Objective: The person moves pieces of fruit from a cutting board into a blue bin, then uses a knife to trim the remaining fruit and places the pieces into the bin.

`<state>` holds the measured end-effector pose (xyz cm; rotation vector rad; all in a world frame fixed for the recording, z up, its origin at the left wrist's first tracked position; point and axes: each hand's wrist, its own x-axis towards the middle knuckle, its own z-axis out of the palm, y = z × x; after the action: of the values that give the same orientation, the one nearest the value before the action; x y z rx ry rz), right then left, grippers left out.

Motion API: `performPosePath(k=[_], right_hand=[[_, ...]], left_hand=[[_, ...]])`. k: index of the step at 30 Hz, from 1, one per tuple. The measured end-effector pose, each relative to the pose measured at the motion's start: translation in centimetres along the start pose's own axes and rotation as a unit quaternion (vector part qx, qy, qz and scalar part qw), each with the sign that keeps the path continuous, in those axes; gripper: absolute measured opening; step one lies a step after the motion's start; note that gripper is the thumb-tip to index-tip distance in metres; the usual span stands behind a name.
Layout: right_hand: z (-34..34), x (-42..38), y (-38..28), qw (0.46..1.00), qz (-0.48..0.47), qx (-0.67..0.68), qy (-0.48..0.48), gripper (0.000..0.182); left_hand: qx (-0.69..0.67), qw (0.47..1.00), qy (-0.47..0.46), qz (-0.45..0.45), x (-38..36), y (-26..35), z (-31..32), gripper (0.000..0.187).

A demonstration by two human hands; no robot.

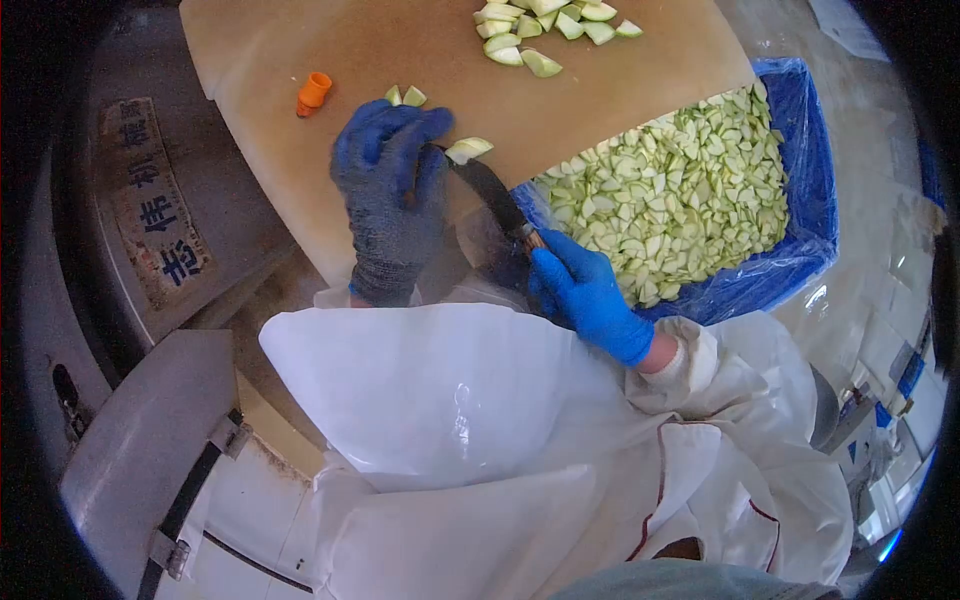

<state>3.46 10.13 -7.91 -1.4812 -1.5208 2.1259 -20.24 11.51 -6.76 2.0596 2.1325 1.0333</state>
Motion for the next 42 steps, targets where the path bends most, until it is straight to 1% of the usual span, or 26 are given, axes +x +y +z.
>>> performPosePath(k=[1, 2, 4, 5, 7, 10, 13, 14, 16, 19, 20, 22, 25, 26, 28, 29, 30, 31, 33, 34, 37, 39, 40, 42], right_hand=[[-0.2, 0.1, 0.1, 1.000, -0.019, -0.021, -0.001, 0.029], [-0.5, 0.2, 0.3, 0.998, -0.038, -0.042, -0.002, 0.029], [-1.3, 0.1, 1.3, 0.988, -0.117, -0.099, 0.025, 0.029], [-1.7, 0.1, 2.5, 0.973, -0.178, -0.136, 0.053, 0.029], [-3.1, -0.5, 3.1, 0.969, -0.188, -0.136, 0.080, 0.029], [-4.7, -1.4, 1.3, 0.996, -0.037, -0.031, 0.080, 0.029], [-5.3, -0.4, -0.4, 0.992, -0.051, -0.075, 0.084, 0.030], [-5.5, 0.0, -0.9, 0.984, -0.083, -0.135, 0.080, 0.031], [-5.9, 0.7, -1.5, 0.972, -0.127, -0.183, 0.075, 0.032], [-7.5, 0.6, -2.2, 0.956, -0.178, -0.226, 0.052, 0.033], [-8.2, 0.4, -2.4, 0.952, -0.192, -0.237, 0.042, 0.034], [-9.3, -0.5, -3.0, 0.966, -0.138, -0.216, 0.035, 0.034], [-9.5, -0.7, -3.5, 0.985, -0.051, -0.165, 0.028, 0.035], [-9.3, -0.6, -3.6, 0.989, -0.021, -0.144, 0.026, 0.035], [-8.4, 0.1, -3.1, 0.983, -0.087, -0.163, 0.012, 0.036], [-7.9, 0.4, -3.0, 0.978, -0.119, -0.172, 0.008, 0.036], [-7.7, 0.5, -3.5, 0.974, -0.110, -0.200, 0.002, 0.036], [-8.0, 0.5, -3.5, 0.969, -0.126, -0.214, 0.003, 0.036], [-8.8, 0.0, -3.3, 0.957, -0.156, -0.245, 0.001, 0.036], [-9.7, -0.5, -2.7, 0.966, -0.127, -0.223, 0.004, 0.035], [-14.2, -3.7, -2.4, 0.967, -0.121, -0.221, 0.023, 0.034], [-17.0, -6.3, -3.7, 0.972, -0.036, -0.228, 0.043, 0.033], [-18.4, -7.2, -3.2, 0.970, -0.045, -0.228, 0.073, 0.032], [-19.9, -8.5, -3.7, 0.964, 0.011, -0.241, 0.114, 0.032]], left_hand=[[0.002, 0.999, -0.016, 0.033, -0.1, -0.2, 0.2, 0.025], [0.015, 0.999, -0.017, 0.043, -0.4, 0.1, 0.3, 0.025], [0.042, 0.997, -0.018, 0.063, -0.9, 0.9, 0.4, 0.027], [0.025, 0.998, 0.007, 0.060, -0.9, 0.6, 0.1, 0.028], [-0.007, 0.997, 0.057, 0.052, -1.0, -0.4, -0.8, 0.029], [0.014, 0.995, 0.091, -0.026, -0.9, -0.1, -2.6, 0.028], [0.008, 0.995, 0.064, -0.076, -1.5, -1.9, -3.6, 0.028], [0.034, 0.995, 0.051, -0.074, -1.6, -2.1, -3.6, 0.029], [0.084, 0.994, 0.023, -0.071, -1.7, -2.3, -3.6, 0.031], [0.099, 0.995, -0.003, -0.027, -1.6, -1.9, -3.5, 0.033], [0.084, 0.996, -0.018, -0.002, -1.7, -1.6, -3.5, 0.033], [0.052, 0.996, -0.044, 0.049, -2.2, -0.6, -3.7, 0.033], [0.004, 0.998, -0.065, -0.019, -2.5, -0.4, -4.6, 0.036], [0.017, 0.997, -0.066, -0.029, -2.6, -0.3, -4.9, 0.037], [0.043, 0.996, -0.065, -0.046, -2.7, 0.0, -5.2, 0.040], [0.058, 0.993, -0.089, -0.042, -2.6, 0.1, -5.0, 0.041], [0.072, 0.990, -0.114, -0.037, -2.5, 0.2, -4.5, 0.042], [0.086, 0.986, -0.139, -0.031, -2.5, 0.2, -4.0, 0.043], [0.049, 0.982, -0.180, 0.024, -2.3, 0.1, -1.7, 0.040], [0.030, 0.978, -0.200, 0.051, -2.1, 0.4, -0.6, 0.039], [-0.021, 0.978, -0.184, 0.098, -1.2, 3.0, 2.3, 0.035], [-0.069, 0.971, -0.163, 0.158, -0.8, 4.6, 3.0, 0.033], [-0.093, 0.966, -0.152, 0.187, -0.6, 5.3, 3.1, 0.032], [-0.073, 0.967, -0.219, 0.112, 0.9, 5.5, 1.4, 0.027]])
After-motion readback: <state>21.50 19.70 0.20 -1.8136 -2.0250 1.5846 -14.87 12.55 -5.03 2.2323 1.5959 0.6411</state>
